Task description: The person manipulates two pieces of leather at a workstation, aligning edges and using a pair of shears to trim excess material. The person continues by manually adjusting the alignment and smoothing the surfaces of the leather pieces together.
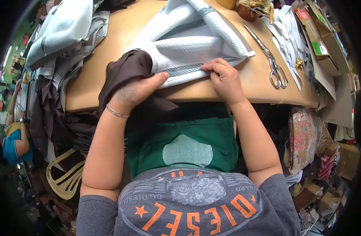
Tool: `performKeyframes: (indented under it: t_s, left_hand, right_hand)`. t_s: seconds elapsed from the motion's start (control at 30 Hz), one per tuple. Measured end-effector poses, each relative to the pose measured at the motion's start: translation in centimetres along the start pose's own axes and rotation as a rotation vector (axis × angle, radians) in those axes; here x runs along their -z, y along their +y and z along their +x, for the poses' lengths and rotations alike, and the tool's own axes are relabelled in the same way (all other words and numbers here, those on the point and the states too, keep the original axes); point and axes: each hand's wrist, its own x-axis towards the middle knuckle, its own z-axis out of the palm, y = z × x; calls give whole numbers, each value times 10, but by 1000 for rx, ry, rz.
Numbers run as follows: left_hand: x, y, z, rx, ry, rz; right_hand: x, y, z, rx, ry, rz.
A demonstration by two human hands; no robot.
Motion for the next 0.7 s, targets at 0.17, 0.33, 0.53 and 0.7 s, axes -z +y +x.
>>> performKeyframes:
  t_s: [0.17,0.33,0.53,0.7]
  left_hand:
    - [-35,7,4,411,-317,-1477]
    - [-41,16,16,667,-523,-1236]
    - [-57,38,14,411,-386,-1373]
    - [-89,31,32,54,-24,-786]
  right_hand:
    - [2,3,3,-183,-3,253]
    - [5,8,6,-328,4,367]
    - [9,10,5,-478,-28,630]
    - [10,8,5,-457,-29,551]
